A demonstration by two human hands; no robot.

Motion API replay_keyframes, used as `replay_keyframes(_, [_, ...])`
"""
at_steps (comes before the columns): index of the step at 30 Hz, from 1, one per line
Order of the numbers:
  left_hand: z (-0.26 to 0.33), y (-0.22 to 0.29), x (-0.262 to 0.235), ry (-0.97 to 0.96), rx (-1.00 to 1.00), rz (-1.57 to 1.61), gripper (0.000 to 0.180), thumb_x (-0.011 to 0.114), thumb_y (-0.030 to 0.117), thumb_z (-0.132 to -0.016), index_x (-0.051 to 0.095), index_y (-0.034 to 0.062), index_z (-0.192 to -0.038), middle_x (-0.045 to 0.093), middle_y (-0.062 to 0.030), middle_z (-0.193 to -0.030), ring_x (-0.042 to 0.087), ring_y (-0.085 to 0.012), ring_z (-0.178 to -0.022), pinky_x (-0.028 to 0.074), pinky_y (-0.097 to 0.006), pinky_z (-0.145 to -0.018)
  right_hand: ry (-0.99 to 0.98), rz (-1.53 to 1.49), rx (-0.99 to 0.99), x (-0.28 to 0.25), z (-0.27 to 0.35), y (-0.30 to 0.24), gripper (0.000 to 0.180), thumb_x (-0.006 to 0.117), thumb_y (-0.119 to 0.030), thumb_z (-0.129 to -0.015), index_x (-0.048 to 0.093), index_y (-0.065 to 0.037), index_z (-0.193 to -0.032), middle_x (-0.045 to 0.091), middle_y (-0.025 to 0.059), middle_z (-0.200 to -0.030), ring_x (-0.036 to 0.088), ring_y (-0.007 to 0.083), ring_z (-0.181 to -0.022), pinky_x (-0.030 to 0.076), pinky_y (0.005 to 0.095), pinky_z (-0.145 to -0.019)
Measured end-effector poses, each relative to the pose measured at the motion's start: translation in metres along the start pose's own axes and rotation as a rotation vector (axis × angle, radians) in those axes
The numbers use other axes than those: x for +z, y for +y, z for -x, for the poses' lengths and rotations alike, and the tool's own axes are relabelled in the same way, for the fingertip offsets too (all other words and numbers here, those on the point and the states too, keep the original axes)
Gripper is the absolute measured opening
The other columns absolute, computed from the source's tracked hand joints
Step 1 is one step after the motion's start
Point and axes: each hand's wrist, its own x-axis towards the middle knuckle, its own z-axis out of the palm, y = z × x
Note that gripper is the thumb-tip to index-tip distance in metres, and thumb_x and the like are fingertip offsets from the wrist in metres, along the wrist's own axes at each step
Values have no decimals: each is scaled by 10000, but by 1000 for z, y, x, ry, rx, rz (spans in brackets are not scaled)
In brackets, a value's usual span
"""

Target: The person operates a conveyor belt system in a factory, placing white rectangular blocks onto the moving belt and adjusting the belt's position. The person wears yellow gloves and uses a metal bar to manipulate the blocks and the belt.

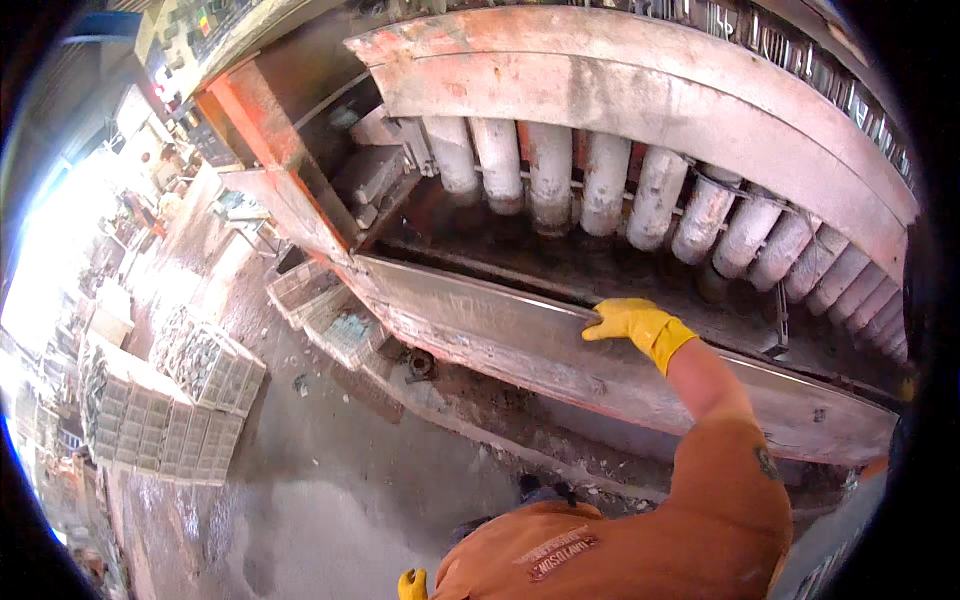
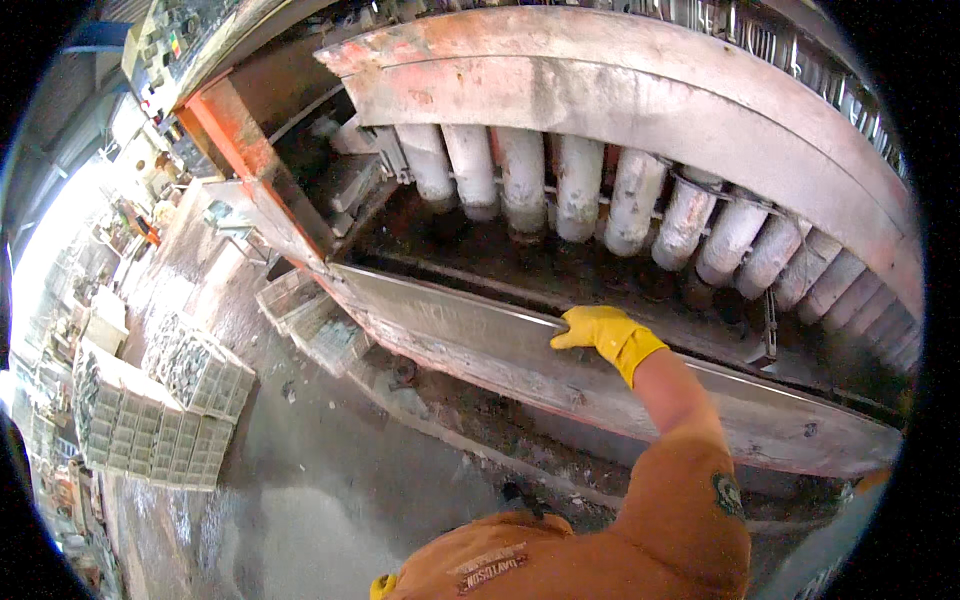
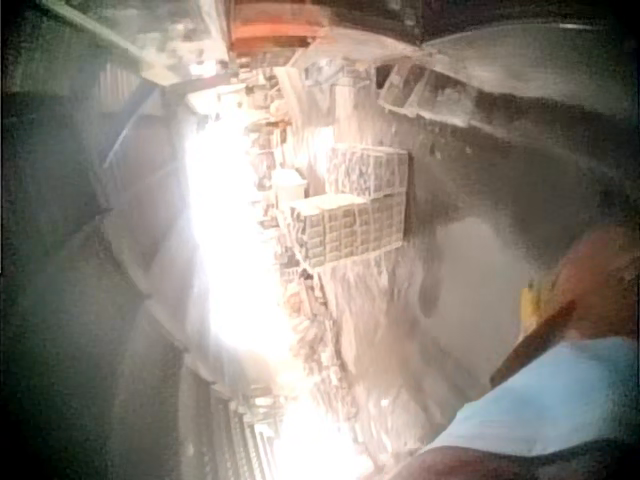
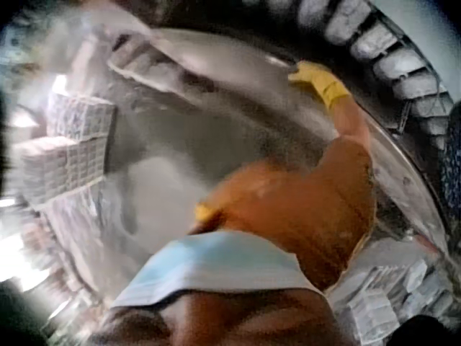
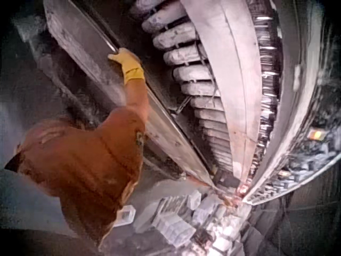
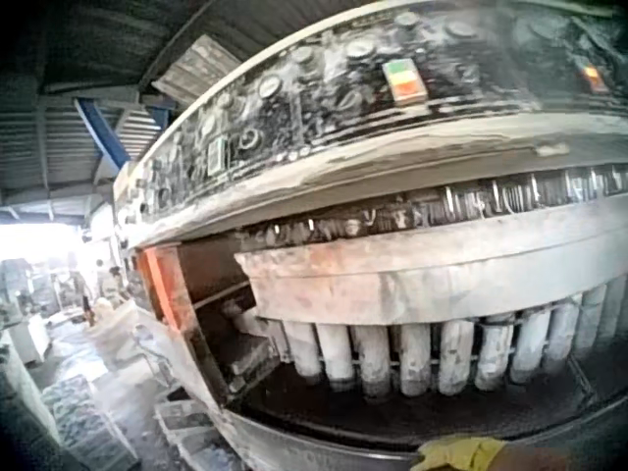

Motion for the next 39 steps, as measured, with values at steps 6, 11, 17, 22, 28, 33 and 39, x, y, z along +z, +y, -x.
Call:
replay_keyframes(6, [-121,105,-49,-3,152,-250,497,749,275,-924,625,-18,-1307,713,-157,-1163,677,-261,-1057,538,-390,-937,67,-72,62,-9,-10,-30,704,663,-668,-803,728,-83,-1192,720,198,-1165,668,408,-1076,514,495,-915])
replay_keyframes(11, [-223,314,-62,101,664,-173,497,753,205,-926,606,-23,-1343,638,-188,-1315,626,-298,-1204,500,-399,-1017,198,-64,177,-1,-15,-45,667,645,-664,-847,732,-98,-1189,724,190,-1156,674,413,-1069,527,471,-914])
replay_keyframes(17, [-270,613,-43,26,1537,-137,462,740,101,-919,607,-30,-1342,665,-211,-1300,631,-364,-1212,491,-425,-1043,772,-131,437,28,-36,-58,396,657,-471,-929,752,-89,-969,740,174,-948,703,390,-881,547,429,-764])
replay_keyframes(22, [-274,754,9,-92,1901,-315,510,744,193,-918,600,7,-1370,650,-209,-1339,618,-391,-1225,473,-450,-1068,950,-81,689,52,-38,-73,448,603,-548,-936,733,-120,-941,750,132,-885,700,384,-814,550,466,-742])
replay_keyframes(28, [-291,779,47,-509,1313,-957,629,703,425,-921,582,57,-1417,598,-238,-1410,563,-402,-1308,433,-444,-1108,1083,-25,645,79,-19,-95,342,675,-333,-940,718,-134,-1214,751,95,-863,697,323,-773,535,437,-717])
replay_keyframes(33, [-310,774,75,-448,1454,-888,584,762,331,-868,620,74,-1373,641,-238,-1333,580,-413,-1254,461,-462,-1070,1215,110,515,100,-5,-100,347,658,-273,-918,711,-88,-1207,686,102,-763,638,348,-689,484,461,-652])
replay_keyframes(39, [-321,770,80,-425,1416,-892,558,758,329,-867,635,83,-1353,648,-213,-1334,583,-405,-1255,467,-460,-1065,1185,172,523,109,5,-101,359,658,-287,-891,729,-79,-1174,646,112,-722,612,353,-679,464,464,-661])
